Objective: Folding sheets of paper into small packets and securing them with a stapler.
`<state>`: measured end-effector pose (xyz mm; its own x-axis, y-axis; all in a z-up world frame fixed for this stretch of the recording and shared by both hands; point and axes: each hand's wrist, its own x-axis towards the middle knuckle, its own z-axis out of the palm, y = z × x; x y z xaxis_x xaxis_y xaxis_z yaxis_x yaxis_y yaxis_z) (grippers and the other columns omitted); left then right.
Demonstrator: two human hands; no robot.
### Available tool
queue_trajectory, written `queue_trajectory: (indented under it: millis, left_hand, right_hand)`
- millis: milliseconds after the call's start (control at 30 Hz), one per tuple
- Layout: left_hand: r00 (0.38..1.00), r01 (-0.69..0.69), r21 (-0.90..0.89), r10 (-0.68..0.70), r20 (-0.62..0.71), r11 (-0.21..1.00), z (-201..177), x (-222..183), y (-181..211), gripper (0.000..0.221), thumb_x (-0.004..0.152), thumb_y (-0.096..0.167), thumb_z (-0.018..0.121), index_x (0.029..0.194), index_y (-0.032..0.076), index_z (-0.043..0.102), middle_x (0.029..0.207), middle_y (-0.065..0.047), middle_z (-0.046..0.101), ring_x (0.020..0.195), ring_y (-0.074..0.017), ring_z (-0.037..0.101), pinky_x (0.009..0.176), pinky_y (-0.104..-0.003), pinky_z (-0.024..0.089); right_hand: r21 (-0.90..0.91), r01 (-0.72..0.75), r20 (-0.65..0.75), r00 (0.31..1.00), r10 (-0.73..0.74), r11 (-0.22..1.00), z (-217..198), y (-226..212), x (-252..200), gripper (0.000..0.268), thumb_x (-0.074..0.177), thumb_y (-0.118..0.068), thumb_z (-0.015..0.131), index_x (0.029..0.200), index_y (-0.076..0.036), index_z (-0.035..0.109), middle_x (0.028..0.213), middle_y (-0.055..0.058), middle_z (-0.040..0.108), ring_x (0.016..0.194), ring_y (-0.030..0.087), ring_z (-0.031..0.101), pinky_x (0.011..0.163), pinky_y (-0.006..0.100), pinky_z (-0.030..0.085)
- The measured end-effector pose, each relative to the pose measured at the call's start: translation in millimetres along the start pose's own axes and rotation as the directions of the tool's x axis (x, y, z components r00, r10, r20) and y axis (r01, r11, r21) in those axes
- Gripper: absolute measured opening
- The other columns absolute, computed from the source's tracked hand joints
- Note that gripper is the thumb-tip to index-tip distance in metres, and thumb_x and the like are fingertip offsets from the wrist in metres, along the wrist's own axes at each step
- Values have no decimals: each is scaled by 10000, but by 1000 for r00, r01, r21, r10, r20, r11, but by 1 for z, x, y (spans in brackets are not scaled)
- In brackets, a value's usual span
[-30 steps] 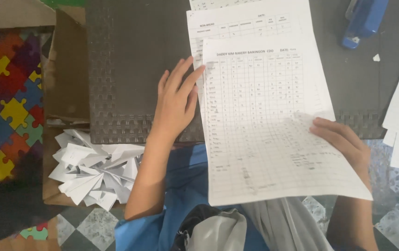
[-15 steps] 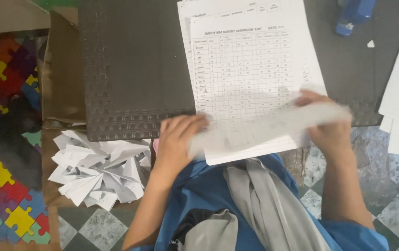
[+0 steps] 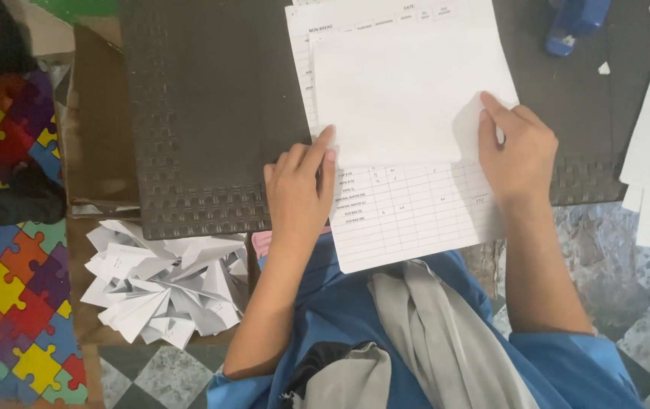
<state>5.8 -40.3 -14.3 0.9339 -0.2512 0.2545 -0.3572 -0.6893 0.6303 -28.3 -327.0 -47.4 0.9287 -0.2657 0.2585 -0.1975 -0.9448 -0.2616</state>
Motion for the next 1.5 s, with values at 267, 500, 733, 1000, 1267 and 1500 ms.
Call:
queue_trajectory:
  millis: [267, 500, 733, 1000, 1267, 1500]
  left_hand:
    - [999, -51, 135, 51, 3, 990, -1, 0, 0, 336, 984, 251, 441, 1291, 155, 540, 827, -18, 533, 738, -198, 497, 699, -347, 345]
    - [993, -106, 161, 114, -42, 981, 2, 0, 0, 303, 975, 127, 507, 1272, 136, 565, 784, 10, 524, 690, -159, 463, 676, -312, 327]
    - [995, -63, 190, 76, -63, 980, 4, 1, -1, 287, 956, 144, 539, 1237, 153, 596, 763, 23, 494, 670, -152, 457, 669, -311, 313]
    - [997, -25, 145, 36, -70, 989, 1, 3, 0, 283, 963, 202, 503, 1224, 173, 608, 782, 48, 552, 692, -132, 472, 699, -293, 300]
    - [999, -14, 159, 19, -31, 987, 4, 6, -5, 285, 971, 187, 531, 1252, 187, 580, 755, 54, 541, 669, -136, 444, 685, -303, 289]
    - [999, 3, 116, 0, -32, 993, -1, 7, -2, 296, 980, 247, 467, 1243, 184, 587, 810, 81, 621, 731, -107, 517, 713, -289, 276]
  right_hand:
    - [-29, 161, -188, 968, -164, 986, 7, -6, -7, 281, 1001, 7, 651, 1261, -40, 745, 719, 35, 441, 507, 189, 350, 439, 290, 336]
    - [-180, 158, -322, 923, -210, 971, 14, -7, -10, 222, 995, 0, 729, 1195, -91, 758, 762, 5, 388, 534, 152, 329, 428, 247, 296]
    - [-85, 116, -224, 966, -133, 990, 15, -5, -8, 265, 1021, 21, 687, 1252, -104, 721, 787, 24, 425, 543, 165, 338, 402, 269, 308]
    - [-108, 89, -183, 977, -108, 990, 10, -12, -2, 267, 1029, 23, 694, 1251, -110, 761, 708, 7, 378, 510, 156, 291, 410, 260, 271]
    - [-309, 26, -66, 997, -49, 951, 5, -21, 6, 502, 937, 19, 570, 1376, -198, 683, 708, -6, 356, 463, 174, 225, 374, 268, 245]
    - [-322, 49, -43, 997, -67, 945, 8, -16, 7, 533, 916, 41, 582, 1383, -184, 705, 662, -12, 312, 474, 159, 192, 384, 257, 209]
